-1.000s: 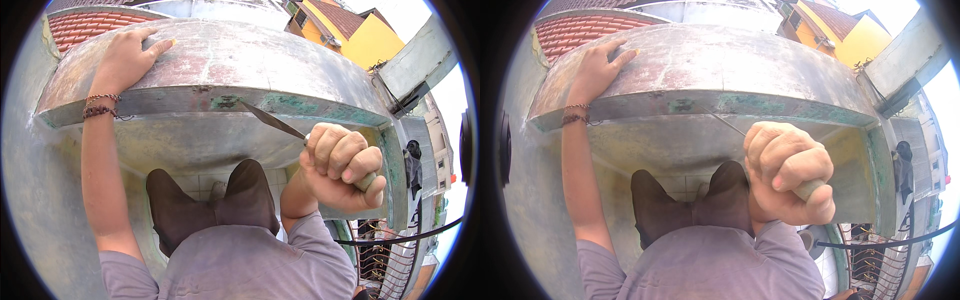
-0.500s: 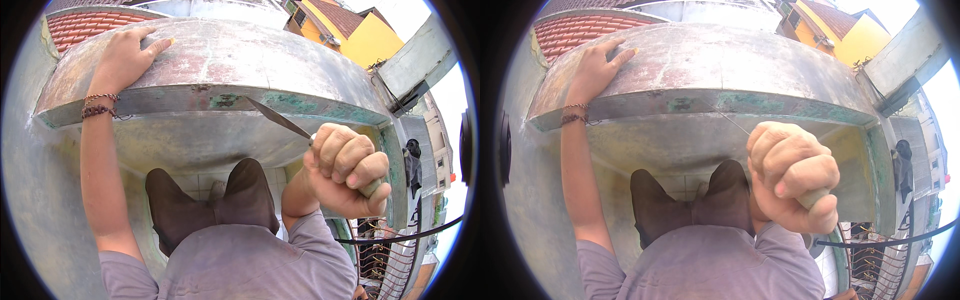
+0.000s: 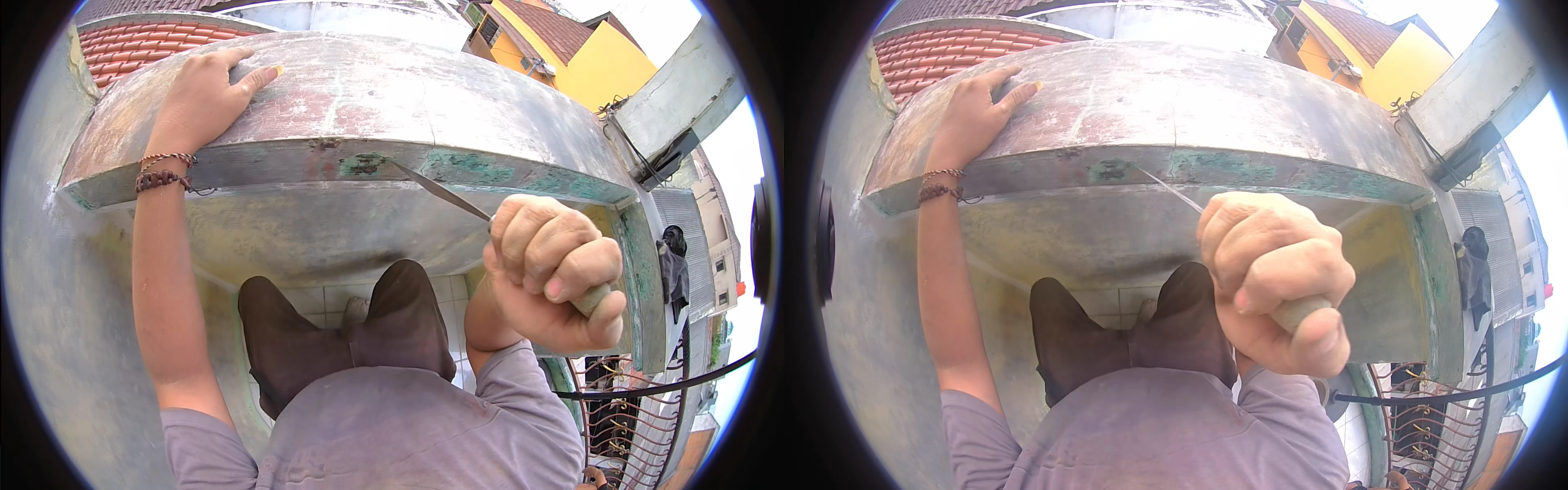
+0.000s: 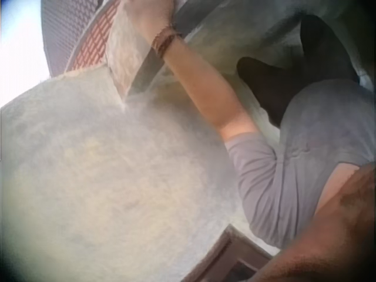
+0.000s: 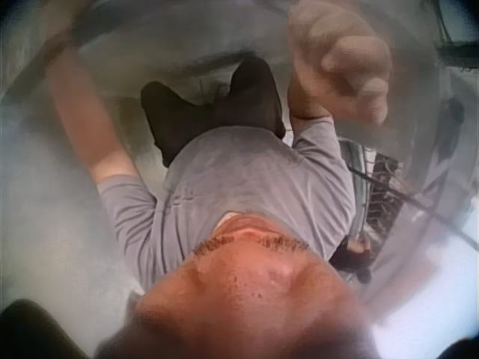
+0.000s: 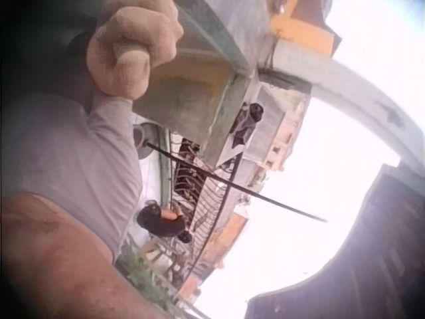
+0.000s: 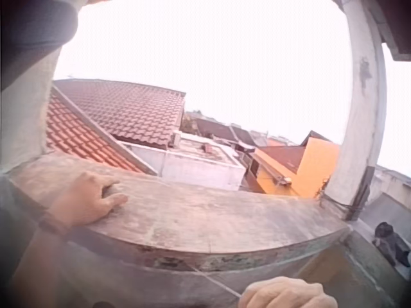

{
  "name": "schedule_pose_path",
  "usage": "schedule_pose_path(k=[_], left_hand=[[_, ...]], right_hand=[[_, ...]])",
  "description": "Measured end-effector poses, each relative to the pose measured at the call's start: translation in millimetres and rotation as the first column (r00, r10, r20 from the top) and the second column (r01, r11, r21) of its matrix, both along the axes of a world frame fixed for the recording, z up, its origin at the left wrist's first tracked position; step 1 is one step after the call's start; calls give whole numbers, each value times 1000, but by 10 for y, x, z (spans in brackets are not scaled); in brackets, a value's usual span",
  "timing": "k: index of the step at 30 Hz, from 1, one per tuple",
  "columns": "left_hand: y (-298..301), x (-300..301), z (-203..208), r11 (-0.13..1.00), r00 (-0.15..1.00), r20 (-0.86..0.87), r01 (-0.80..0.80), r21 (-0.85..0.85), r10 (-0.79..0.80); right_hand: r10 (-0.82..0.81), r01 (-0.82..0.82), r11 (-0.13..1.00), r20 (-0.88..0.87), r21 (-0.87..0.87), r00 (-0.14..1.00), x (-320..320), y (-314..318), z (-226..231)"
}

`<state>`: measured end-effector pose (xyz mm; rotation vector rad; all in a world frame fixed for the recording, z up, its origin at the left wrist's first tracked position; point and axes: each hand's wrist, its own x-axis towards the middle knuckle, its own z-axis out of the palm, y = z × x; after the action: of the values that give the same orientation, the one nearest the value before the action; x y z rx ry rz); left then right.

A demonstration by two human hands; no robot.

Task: The person carries a blue plastic stool and a scraper to a balcony, places the stool, and scrapes old paint from a concrete ledge. The person repeatedly scrapes along the ledge surface, removing flakes of paint.

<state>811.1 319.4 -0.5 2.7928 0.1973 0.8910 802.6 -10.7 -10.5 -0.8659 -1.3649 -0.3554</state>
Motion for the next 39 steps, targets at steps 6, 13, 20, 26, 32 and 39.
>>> schedule_pose_path(k=[6,13,20,26,32,39], left_hand=[[24,9,-5,1000,1000,-9,-17,7,17],[-26,54,0,1000,1000,-14,12,-11,-12],[-1,2,-5,1000,1000,-10,7,-1,-7],[54,-4,0,1000,999,-43,-12,-15,12],[3,22,8,1000,998,-59,-10,4,11],[-4,6,3,1000,998,-64,-16,13,16]], right_hand=[[12,-6,993,-56,117,998,-14,-39,-3],[13,-6,996,-78,89,997,30,-134,-15],[73,-54,990,-140,134,987,50,-117,-45],[22,-7,996,-173,88,985,-14,83,-121],[140,-113,981,-176,156,974,102,19,-176],[137,-95,972,-188,215,973,113,-38,-174]])
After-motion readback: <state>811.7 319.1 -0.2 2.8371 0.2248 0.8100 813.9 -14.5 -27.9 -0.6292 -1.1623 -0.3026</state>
